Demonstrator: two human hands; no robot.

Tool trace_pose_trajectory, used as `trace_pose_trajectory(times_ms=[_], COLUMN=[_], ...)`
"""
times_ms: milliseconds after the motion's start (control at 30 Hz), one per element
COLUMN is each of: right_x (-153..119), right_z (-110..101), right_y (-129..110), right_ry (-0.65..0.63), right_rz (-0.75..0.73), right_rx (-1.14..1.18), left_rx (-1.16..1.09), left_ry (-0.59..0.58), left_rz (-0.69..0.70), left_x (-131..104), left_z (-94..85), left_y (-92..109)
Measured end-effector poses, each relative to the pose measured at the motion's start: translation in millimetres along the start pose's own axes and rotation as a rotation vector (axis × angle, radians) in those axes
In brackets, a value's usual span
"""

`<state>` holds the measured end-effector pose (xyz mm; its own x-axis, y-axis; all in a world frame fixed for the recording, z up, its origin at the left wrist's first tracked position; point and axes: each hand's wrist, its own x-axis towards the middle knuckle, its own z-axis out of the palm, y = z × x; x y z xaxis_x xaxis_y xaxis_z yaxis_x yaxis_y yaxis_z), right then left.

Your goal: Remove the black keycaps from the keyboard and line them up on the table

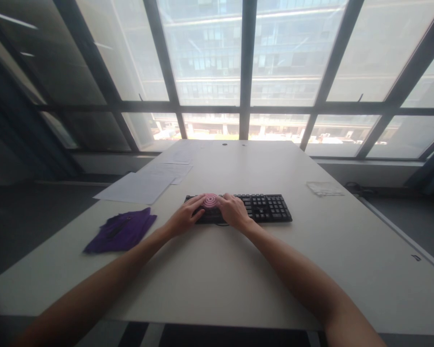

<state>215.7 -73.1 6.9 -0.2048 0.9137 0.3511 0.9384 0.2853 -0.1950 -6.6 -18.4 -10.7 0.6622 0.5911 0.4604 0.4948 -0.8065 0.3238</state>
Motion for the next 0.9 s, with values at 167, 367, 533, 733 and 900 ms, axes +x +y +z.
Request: trace_pose_trajectory(times_ms=[167, 367, 533, 733, 900], right_x=[-0.5, -0.8, -1.4, -1.9, -0.5], right_z=[5.1, 4.9, 5.7, 6.5, 6.4], right_y=[-0.2, 2.8, 1.3, 1.0, -0.2], right_ry=[0.064, 0.054, 0.069, 0.057, 0.038], right_rz=[0.093, 0.203, 0.165, 0.157, 0.148], right_rx=[-0.006, -0.029, -0.006, -0.004, -0.008], left_rx=[-0.017, -0.017, -0.007, -0.019, -0.016], left_ry=[0.007, 0.012, 0.008, 0.003, 0.0], left_rz=[-0.011, -0.019, -0.013, -0.004, -0.008], left_x=[-0.1, -1.3, -1.3, -0.5, 0.6], left_z=[0.4, 5.7, 5.9, 5.1, 3.9], left_y=[0.0, -4.8, -5.5, -4.0, -3.8])
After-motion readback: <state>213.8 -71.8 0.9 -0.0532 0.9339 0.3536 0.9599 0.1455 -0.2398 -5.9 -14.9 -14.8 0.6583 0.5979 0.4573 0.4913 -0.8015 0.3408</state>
